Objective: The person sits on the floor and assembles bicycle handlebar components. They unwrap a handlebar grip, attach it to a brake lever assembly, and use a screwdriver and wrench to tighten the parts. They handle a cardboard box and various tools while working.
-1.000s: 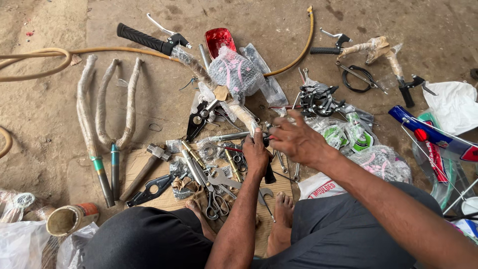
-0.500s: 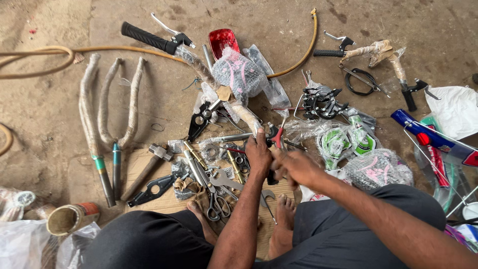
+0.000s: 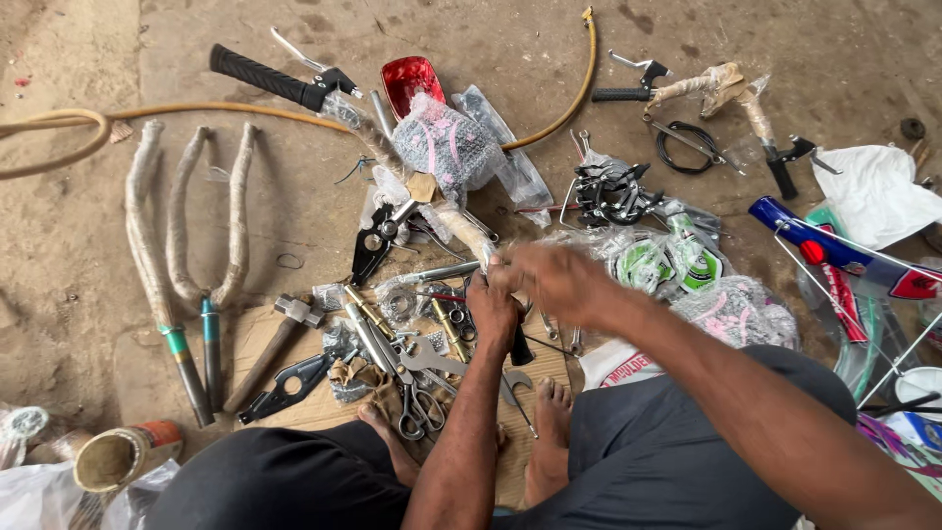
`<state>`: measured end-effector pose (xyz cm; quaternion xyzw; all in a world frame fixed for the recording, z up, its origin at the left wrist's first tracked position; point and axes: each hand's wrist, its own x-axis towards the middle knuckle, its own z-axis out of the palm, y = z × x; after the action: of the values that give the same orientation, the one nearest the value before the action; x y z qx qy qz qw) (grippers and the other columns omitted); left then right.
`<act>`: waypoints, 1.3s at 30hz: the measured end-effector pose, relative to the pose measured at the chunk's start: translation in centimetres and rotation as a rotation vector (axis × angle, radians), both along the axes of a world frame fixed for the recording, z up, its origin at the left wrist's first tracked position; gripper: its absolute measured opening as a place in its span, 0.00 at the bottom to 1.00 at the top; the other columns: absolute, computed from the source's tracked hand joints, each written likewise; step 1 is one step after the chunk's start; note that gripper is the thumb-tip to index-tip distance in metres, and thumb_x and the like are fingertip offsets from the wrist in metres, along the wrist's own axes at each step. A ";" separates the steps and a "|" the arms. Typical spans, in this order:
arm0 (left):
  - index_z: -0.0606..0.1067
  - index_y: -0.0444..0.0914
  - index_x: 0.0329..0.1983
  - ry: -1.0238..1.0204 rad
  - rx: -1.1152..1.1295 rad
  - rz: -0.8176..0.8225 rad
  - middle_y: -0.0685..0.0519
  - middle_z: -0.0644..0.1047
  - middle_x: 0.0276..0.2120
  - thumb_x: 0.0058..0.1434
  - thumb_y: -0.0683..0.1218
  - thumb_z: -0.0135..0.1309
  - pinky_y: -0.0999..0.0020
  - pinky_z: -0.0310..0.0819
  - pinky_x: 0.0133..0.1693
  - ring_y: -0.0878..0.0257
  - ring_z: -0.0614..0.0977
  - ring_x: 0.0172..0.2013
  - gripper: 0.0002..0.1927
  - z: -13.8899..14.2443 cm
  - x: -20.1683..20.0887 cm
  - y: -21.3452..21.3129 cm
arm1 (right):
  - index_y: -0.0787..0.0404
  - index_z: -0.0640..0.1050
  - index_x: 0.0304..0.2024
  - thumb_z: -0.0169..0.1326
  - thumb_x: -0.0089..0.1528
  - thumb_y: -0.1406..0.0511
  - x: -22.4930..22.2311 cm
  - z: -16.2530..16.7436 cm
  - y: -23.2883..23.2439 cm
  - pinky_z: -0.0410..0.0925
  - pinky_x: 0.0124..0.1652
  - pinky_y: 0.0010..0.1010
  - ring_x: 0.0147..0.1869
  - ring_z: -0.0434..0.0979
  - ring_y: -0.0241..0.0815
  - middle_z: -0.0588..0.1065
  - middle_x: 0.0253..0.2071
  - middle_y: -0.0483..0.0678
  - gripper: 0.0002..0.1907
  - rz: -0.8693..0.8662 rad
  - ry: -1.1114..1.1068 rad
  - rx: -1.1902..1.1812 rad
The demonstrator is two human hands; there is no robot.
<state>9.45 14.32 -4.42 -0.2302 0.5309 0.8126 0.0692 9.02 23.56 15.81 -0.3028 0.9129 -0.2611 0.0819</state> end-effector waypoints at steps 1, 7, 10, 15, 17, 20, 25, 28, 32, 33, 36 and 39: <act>0.73 0.31 0.38 -0.016 0.008 0.001 0.51 0.74 0.23 0.68 0.62 0.48 0.60 0.67 0.20 0.61 0.73 0.17 0.27 0.0 0.1 0.0 | 0.64 0.77 0.51 0.40 0.73 0.51 -0.3 0.3 -0.1 0.72 0.44 0.49 0.46 0.79 0.57 0.77 0.44 0.60 0.25 0.012 -0.058 0.272; 0.76 0.33 0.39 0.110 -0.207 0.045 0.50 0.76 0.24 0.71 0.63 0.47 0.63 0.72 0.27 0.64 0.75 0.23 0.27 -0.1 -0.5 0.0 | 0.66 0.77 0.41 0.43 0.69 0.49 -0.7 0.6 0.9 0.71 0.46 0.48 0.41 0.80 0.55 0.76 0.33 0.59 0.26 -0.007 -0.342 0.219; 0.74 0.32 0.36 0.004 -0.202 -0.024 0.51 0.76 0.23 0.69 0.62 0.46 0.63 0.73 0.26 0.62 0.77 0.21 0.27 0.2 -0.6 -0.2 | 0.65 0.76 0.46 0.44 0.69 0.49 -0.5 0.1 1.0 0.71 0.42 0.48 0.41 0.80 0.55 0.76 0.36 0.59 0.25 -0.049 -0.160 0.229; 0.74 0.31 0.34 -0.021 -0.233 0.012 0.50 0.72 0.19 0.67 0.62 0.46 0.60 0.65 0.24 0.60 0.71 0.20 0.28 0.9 -0.2 -0.2 | 0.66 0.77 0.36 0.52 0.67 0.50 -0.7 0.2 1.2 0.70 0.44 0.46 0.41 0.80 0.56 0.76 0.33 0.58 0.24 -0.047 -0.263 0.295; 0.73 0.30 0.32 0.005 -0.232 0.024 0.50 0.72 0.19 0.70 0.62 0.45 0.61 0.65 0.24 0.62 0.70 0.20 0.29 1.0 -0.3 -0.3 | 0.63 0.78 0.42 0.53 0.64 0.53 -0.7 0.2 1.5 0.71 0.41 0.43 0.39 0.81 0.54 0.77 0.32 0.55 0.19 -0.134 -0.306 0.162; 0.73 0.30 0.31 0.083 -0.244 0.058 0.51 0.71 0.20 0.71 0.61 0.46 0.62 0.65 0.24 0.64 0.70 0.21 0.29 1.0 -0.5 -0.4 | 0.61 0.78 0.44 0.52 0.57 0.65 -0.7 -0.4 2.1 0.72 0.41 0.41 0.40 0.80 0.52 0.76 0.32 0.53 0.13 0.047 0.127 0.118; 0.72 0.30 0.30 -0.004 -0.145 0.021 0.50 0.72 0.19 0.70 0.61 0.47 0.61 0.65 0.21 0.63 0.71 0.18 0.29 1.2 -0.2 -0.6 | 0.62 0.80 0.36 0.59 0.56 0.53 -0.9 -4.0 2.5 0.72 0.34 0.40 0.33 0.79 0.47 0.74 0.27 0.51 0.19 0.053 0.519 0.515; 0.72 0.32 0.32 -0.073 -0.083 0.002 0.51 0.73 0.19 0.69 0.61 0.47 0.61 0.67 0.19 0.61 0.73 0.17 0.26 1.2 0.1 -0.7 | 0.61 0.79 0.29 0.55 0.69 0.52 -2.0 -6.7 1.9 0.68 0.31 0.40 0.28 0.72 0.46 0.70 0.23 0.49 0.22 -0.282 -0.088 0.414; 0.74 0.31 0.32 -0.035 -0.174 -0.010 0.51 0.74 0.20 0.70 0.62 0.47 0.65 0.68 0.20 0.65 0.74 0.18 0.29 0.7 0.4 -0.8 | 0.62 0.81 0.29 0.52 0.68 0.50 -2.1 -7.9 2.5 0.66 0.36 0.41 0.31 0.72 0.47 0.71 0.24 0.52 0.25 -0.530 -0.549 0.243; 0.74 0.31 0.32 -0.035 -0.208 -0.005 0.50 0.74 0.20 0.70 0.63 0.47 0.65 0.68 0.20 0.65 0.74 0.18 0.30 0.5 0.2 -0.9 | 0.62 0.81 0.30 0.51 0.68 0.49 -1.7 -7.7 2.9 0.69 0.40 0.41 0.33 0.77 0.47 0.74 0.25 0.53 0.25 -0.443 -0.416 0.391; 0.74 0.30 0.32 -0.001 -0.288 -0.003 0.50 0.75 0.22 0.71 0.63 0.50 0.69 0.68 0.22 0.68 0.73 0.19 0.30 0.1 0.1 -0.9 | 0.66 0.79 0.41 0.48 0.64 0.69 -0.2 -6.0 4.2 0.75 0.42 0.40 0.42 0.79 0.50 0.77 0.38 0.57 0.09 0.026 0.482 0.369; 0.75 0.32 0.34 -0.042 -0.028 0.007 0.51 0.75 0.22 0.66 0.59 0.52 0.67 0.66 0.19 0.66 0.73 0.16 0.24 0.4 0.3 -1.0 | 0.64 0.79 0.45 0.52 0.50 0.68 -0.1 -4.4 4.3 0.74 0.51 0.53 0.52 0.81 0.55 0.79 0.45 0.55 0.19 0.391 0.783 0.315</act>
<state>9.75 13.36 -4.03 -0.2499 0.5401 0.8002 0.0743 8.90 27.85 11.38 -0.5289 0.8295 0.0350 -0.1760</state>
